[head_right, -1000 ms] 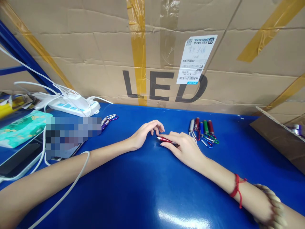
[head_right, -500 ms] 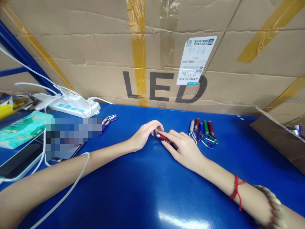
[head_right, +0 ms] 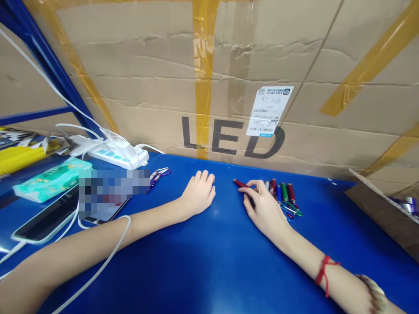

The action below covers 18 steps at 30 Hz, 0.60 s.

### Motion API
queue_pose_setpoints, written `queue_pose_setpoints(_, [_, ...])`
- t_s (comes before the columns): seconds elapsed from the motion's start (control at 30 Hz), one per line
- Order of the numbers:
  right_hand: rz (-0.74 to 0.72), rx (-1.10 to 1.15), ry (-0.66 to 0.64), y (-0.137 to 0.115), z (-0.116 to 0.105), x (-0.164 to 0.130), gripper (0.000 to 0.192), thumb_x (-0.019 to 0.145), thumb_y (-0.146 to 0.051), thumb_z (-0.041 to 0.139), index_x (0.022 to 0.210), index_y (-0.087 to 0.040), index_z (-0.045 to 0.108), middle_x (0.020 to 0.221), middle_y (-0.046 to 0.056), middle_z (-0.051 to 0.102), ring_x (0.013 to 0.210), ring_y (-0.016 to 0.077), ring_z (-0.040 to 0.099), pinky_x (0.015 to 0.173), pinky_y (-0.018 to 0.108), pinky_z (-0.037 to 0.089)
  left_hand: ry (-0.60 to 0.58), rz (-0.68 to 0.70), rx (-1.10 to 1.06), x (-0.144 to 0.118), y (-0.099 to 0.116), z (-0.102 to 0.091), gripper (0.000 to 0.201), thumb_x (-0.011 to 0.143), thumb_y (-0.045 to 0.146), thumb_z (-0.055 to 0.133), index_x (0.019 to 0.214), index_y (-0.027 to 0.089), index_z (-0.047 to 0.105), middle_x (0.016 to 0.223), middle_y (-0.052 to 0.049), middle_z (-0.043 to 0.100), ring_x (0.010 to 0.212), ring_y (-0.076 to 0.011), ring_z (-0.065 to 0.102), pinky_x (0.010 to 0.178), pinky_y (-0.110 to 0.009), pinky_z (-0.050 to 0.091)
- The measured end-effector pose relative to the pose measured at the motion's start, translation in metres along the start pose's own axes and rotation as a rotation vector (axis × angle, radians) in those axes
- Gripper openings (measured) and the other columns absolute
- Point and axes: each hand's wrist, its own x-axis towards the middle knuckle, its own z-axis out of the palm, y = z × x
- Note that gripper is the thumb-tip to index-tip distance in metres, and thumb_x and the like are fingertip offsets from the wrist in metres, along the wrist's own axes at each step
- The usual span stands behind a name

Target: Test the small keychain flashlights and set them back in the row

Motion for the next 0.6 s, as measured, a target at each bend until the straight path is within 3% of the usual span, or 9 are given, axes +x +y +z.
queue_pose_setpoints(0.17, [0.016, -0.402, 0.067, -0.002, 0.004, -0.002, 0.04, 0.09, -0.033, 0.033, 0.102, -0.01, 0.062, 0.11, 0.018, 0.054, 0.09, 0.028, 0.057, 0.069, 0.04, 0.049, -0.032, -0.222, 0.274, 0.003, -0.004, -0.015, 0.021, 0.089, 0.018, 0.042, 0.105, 0.007, 0.051, 0.105, -0.02, 0.05, 0.101, -0.0328, 0.045, 0.08, -0.043, 0.039])
queue_pose_setpoints(0.3, [0.019, -0.635, 0.076, -0.009, -0.001, -0.003, 0.046, 0.091, -0.037, 0.031, 0.1, -0.005, 0.062, 0.11, 0.021, 0.055, 0.087, 0.0301, 0.056, 0.069, 0.04, 0.045, -0.072, -0.521, 0.451, 0.009, -0.013, -0.033, 0.026, 0.087, 0.009, 0.036, 0.107, 0.004, 0.051, 0.108, -0.024, 0.049, 0.101, -0.0378, 0.047, 0.07, -0.042, 0.04])
queue_pose_setpoints(0.43, [-0.034, -0.661, 0.085, -0.014, -0.005, -0.002, 0.044, 0.092, -0.036, 0.032, 0.103, -0.006, 0.063, 0.11, 0.019, 0.056, 0.084, 0.0274, 0.056, 0.069, 0.038, 0.043, -0.171, -0.773, 0.581, 0.012, -0.018, -0.043, 0.036, 0.082, -0.003, 0.028, 0.111, -0.005, 0.049, 0.108, -0.032, 0.048, 0.095, -0.0439, 0.054, 0.063, -0.04, 0.039])
queue_pose_setpoints(0.6, [-0.086, -0.584, 0.116, -0.017, -0.008, 0.0, 0.039, 0.092, -0.032, 0.033, 0.101, -0.012, 0.066, 0.108, 0.016, 0.056, 0.083, 0.0243, 0.057, 0.073, 0.036, 0.042, -0.271, -0.84, 0.652, 0.013, -0.02, -0.042, 0.04, 0.082, -0.001, 0.026, 0.117, -0.006, 0.046, 0.107, -0.035, 0.049, 0.09, -0.0481, 0.056, 0.05, -0.036, 0.04])
